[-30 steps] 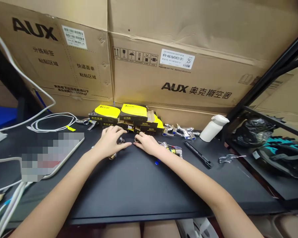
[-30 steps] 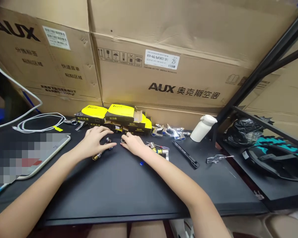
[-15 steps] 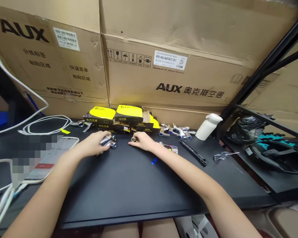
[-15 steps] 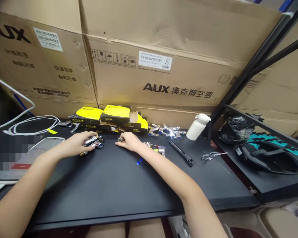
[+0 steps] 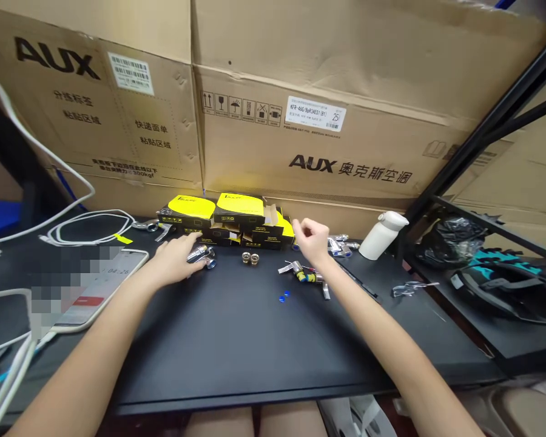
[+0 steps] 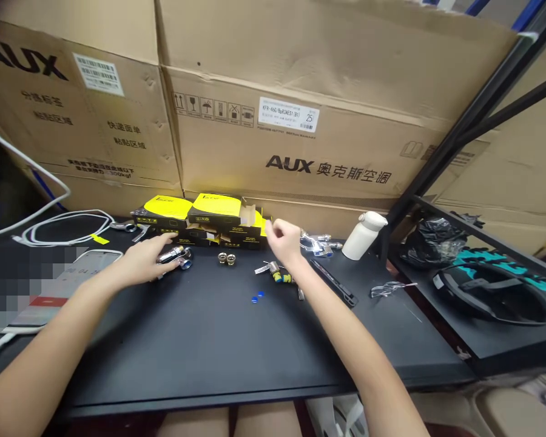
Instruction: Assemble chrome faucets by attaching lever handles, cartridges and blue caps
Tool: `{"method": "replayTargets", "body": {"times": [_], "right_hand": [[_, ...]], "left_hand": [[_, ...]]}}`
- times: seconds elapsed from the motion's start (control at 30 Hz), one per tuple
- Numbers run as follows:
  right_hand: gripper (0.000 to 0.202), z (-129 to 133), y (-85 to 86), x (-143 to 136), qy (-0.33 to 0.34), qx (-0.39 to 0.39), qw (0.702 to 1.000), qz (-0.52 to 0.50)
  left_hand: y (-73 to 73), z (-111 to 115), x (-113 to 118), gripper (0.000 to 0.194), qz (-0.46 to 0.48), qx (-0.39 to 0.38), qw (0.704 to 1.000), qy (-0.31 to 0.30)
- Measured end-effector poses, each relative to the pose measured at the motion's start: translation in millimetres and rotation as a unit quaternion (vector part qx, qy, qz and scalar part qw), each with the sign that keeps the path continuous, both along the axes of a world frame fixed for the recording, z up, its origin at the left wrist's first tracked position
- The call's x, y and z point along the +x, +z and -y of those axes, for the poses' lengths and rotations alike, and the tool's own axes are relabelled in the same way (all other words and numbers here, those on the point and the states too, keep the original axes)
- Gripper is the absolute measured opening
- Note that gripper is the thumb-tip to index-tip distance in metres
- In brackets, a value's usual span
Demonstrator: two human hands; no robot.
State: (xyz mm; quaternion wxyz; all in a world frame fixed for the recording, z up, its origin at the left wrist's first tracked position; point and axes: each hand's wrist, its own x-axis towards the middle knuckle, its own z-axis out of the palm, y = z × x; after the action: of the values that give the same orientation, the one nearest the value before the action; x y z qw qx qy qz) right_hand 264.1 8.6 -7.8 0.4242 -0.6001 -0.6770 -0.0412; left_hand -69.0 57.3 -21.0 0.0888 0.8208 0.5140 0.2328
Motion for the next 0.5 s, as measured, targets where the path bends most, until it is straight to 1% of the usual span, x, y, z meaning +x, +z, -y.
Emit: {"method": "replayTargets", "body": {"times": [0.03, 0.1, 0.13, 0.2, 0.27, 0.37, 0.43, 0.5], "right_hand": [[0.042, -1, 1.2, 14, -0.032, 0.01, 0.999, -0.006], [0.033, -5, -0.9, 40, -0.064, 0.005, 0.998, -0.007], [0.026, -6, -4.2, 50, -0.064, -0.01, 0.998, -0.001], [0.016, -9, -14.3, 63, -0.035, -0.057, 0.998, 0.02], [0.017, -10, -26.0, 66, 0.013, -0.108, 0.993, 0.045], [0.023, -12, -36.9, 63, 0.074, -0.162, 0.981, 0.074], [0.024, -14, -35.4, 61, 0.093, -0.177, 0.976, 0.085], [0.022, -16, -26.6, 61, 0.104, -0.178, 0.974, 0.094]], "left_hand": [[3.6, 2, 1, 0.057, 0.011, 0.017, 1.0, 0.021], [11.7, 7, 4, 0.046, 0.056, 0.073, 0.993, 0.069], [15.4, 10, 5, 0.038, 0.092, 0.112, 0.985, 0.091], [21.0, 16, 7, 0.027, 0.151, 0.178, 0.965, 0.117], [23.0, 20, 10, 0.023, 0.171, 0.206, 0.956, 0.116], [20.2, 23, 17, 0.019, 0.154, 0.206, 0.962, 0.092], [16.6, 24, 22, 0.019, 0.13, 0.2, 0.968, 0.073], [13.2, 24, 25, 0.018, 0.112, 0.197, 0.972, 0.059]]}}
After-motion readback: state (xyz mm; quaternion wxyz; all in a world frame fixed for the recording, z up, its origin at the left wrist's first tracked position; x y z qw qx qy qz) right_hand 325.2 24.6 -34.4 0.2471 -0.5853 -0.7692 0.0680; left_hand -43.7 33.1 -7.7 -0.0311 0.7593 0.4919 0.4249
